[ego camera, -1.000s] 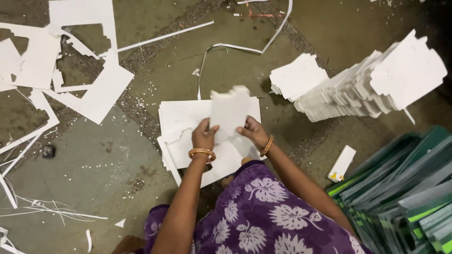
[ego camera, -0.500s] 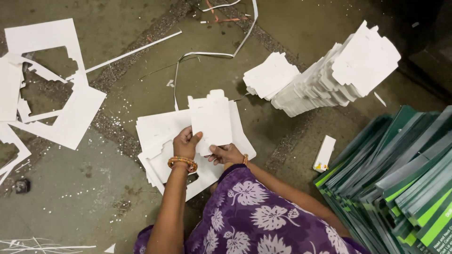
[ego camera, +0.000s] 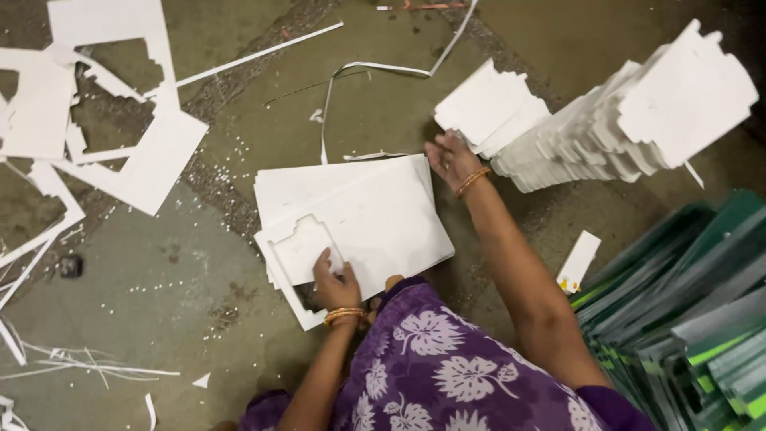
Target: Stripping and removing waste from die-cut paper sheets.
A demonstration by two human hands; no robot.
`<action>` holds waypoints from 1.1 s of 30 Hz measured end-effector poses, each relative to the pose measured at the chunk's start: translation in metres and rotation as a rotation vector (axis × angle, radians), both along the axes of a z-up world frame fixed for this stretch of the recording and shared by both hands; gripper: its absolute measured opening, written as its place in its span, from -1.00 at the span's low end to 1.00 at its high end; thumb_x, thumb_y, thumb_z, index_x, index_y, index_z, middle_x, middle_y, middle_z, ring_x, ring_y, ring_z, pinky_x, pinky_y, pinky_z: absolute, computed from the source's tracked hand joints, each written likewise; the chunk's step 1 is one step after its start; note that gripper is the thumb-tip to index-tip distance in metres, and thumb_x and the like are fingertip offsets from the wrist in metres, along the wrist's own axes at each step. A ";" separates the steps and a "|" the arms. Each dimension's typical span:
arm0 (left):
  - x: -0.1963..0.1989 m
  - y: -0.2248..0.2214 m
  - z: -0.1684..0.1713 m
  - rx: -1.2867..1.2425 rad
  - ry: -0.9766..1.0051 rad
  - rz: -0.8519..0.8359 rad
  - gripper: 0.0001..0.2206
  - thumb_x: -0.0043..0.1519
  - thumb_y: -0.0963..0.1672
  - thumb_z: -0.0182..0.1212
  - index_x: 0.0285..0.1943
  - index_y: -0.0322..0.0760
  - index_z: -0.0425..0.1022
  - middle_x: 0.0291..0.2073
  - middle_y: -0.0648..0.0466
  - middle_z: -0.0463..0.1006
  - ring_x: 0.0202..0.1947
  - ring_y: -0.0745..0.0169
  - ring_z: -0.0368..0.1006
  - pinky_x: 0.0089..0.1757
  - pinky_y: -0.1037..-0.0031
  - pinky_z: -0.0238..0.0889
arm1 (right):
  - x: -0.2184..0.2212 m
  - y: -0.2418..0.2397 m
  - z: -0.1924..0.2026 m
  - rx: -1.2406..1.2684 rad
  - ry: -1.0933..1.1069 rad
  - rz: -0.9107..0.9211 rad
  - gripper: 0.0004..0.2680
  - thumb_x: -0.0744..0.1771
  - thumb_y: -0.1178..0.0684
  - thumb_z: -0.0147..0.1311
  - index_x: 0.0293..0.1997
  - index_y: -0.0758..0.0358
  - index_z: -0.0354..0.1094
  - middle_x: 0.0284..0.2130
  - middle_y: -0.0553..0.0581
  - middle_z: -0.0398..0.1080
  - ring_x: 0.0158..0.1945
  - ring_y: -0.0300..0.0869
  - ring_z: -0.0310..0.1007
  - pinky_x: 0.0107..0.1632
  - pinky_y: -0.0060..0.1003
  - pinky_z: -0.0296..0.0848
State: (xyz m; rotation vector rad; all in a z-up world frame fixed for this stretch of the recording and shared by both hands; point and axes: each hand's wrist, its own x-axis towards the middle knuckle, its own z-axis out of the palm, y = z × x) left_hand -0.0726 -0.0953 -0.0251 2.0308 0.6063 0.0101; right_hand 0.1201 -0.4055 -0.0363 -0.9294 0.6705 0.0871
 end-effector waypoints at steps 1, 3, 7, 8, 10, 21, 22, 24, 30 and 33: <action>0.000 -0.004 -0.006 0.002 0.003 0.012 -0.56 0.20 -0.14 0.21 0.30 -0.33 0.39 0.14 -0.15 0.49 0.08 -0.01 0.49 0.02 0.26 0.44 | -0.009 0.001 -0.009 0.002 0.003 0.012 -0.84 0.40 0.02 0.11 -0.02 0.27 0.35 -0.25 0.14 0.51 -0.23 -0.17 0.53 -0.14 -0.31 0.55; 0.000 -0.011 -0.016 0.035 -0.082 -0.079 -0.39 0.20 -0.16 0.26 0.44 -0.43 0.17 0.31 -0.31 0.31 0.30 -0.22 0.27 0.19 0.17 0.24 | -0.025 0.006 -0.027 -0.568 0.109 0.184 -0.80 0.40 -0.05 0.10 -0.06 0.29 0.49 -0.32 0.16 0.50 -0.32 -0.15 0.47 -0.25 -0.29 0.46; 0.001 -0.032 -0.021 0.013 -0.045 -0.044 -0.23 0.13 -0.16 0.32 0.52 -0.46 0.00 0.42 -0.34 0.16 0.40 -0.28 0.12 0.31 0.13 0.03 | -0.094 0.026 -0.055 -1.089 -0.168 0.122 -0.77 0.32 0.05 0.22 0.02 0.36 0.42 -0.23 0.14 0.53 -0.17 -0.15 0.53 -0.08 -0.27 0.52; 0.003 -0.033 -0.020 -0.055 0.021 -0.053 -0.20 0.13 -0.15 0.33 0.54 -0.44 -0.06 0.43 -0.33 0.12 0.41 -0.28 0.10 0.30 0.15 0.03 | -0.109 0.036 -0.051 -1.097 -0.110 0.192 -0.74 0.32 0.04 0.21 0.05 0.38 0.43 -0.20 0.17 0.54 -0.14 -0.11 0.54 -0.05 -0.23 0.51; 0.007 -0.035 -0.018 -0.128 0.086 -0.057 -0.16 0.13 -0.13 0.34 0.55 -0.42 -0.11 0.45 -0.32 0.07 0.41 -0.28 0.07 0.28 0.18 0.04 | -0.136 0.052 -0.052 -1.107 -0.054 0.267 -0.71 0.32 0.02 0.21 0.08 0.40 0.43 -0.17 0.19 0.55 -0.12 -0.07 0.55 -0.03 -0.19 0.51; 0.062 0.008 0.014 -0.370 0.443 0.080 -0.49 0.07 0.01 0.47 0.07 -0.48 0.63 -0.21 -0.11 0.67 -0.21 0.06 0.53 -0.09 0.34 0.39 | -0.157 0.075 -0.016 -1.280 0.095 0.375 -0.59 0.30 -0.05 0.16 0.25 0.35 0.32 0.10 0.42 0.33 0.16 0.20 0.36 0.20 -0.02 0.34; 0.064 0.006 0.012 -0.377 0.447 0.084 -0.49 0.07 0.01 0.47 0.07 -0.48 0.63 -0.21 -0.11 0.67 -0.21 0.06 0.53 -0.09 0.34 0.39 | -0.160 0.073 -0.020 -1.285 0.097 0.381 -0.59 0.30 -0.05 0.16 0.25 0.35 0.32 0.10 0.42 0.33 0.16 0.20 0.36 0.20 -0.02 0.34; 0.068 0.004 0.009 -0.563 0.394 -0.041 -0.47 0.08 0.01 0.50 0.03 -0.58 0.60 -0.24 -0.16 0.64 -0.27 0.01 0.46 -0.20 0.25 0.38 | -0.162 0.070 -0.027 -1.294 0.091 0.368 -0.60 0.30 -0.06 0.15 0.24 0.31 0.33 0.07 0.38 0.35 0.12 0.16 0.39 0.17 -0.05 0.37; 0.072 -0.004 0.005 -0.925 0.274 -0.058 -0.40 -0.03 -0.07 0.49 0.18 -0.43 0.42 -0.06 -0.10 0.62 -0.10 0.06 0.56 -0.08 0.32 0.46 | -0.147 0.069 0.007 -1.527 0.050 0.370 -0.65 0.32 -0.16 0.22 0.10 0.26 0.47 0.01 0.33 0.37 0.07 0.10 0.35 0.10 -0.05 0.38; 0.067 0.012 0.032 -0.863 0.409 -0.140 -0.38 0.01 -0.04 0.50 0.19 -0.51 0.43 -0.03 -0.18 0.63 -0.04 0.05 0.57 0.00 0.34 0.46 | -0.115 0.056 0.021 -1.276 -0.032 0.278 -0.62 0.35 -0.28 0.13 0.05 0.25 0.45 -0.11 0.20 0.39 -0.06 -0.08 0.37 -0.06 -0.17 0.42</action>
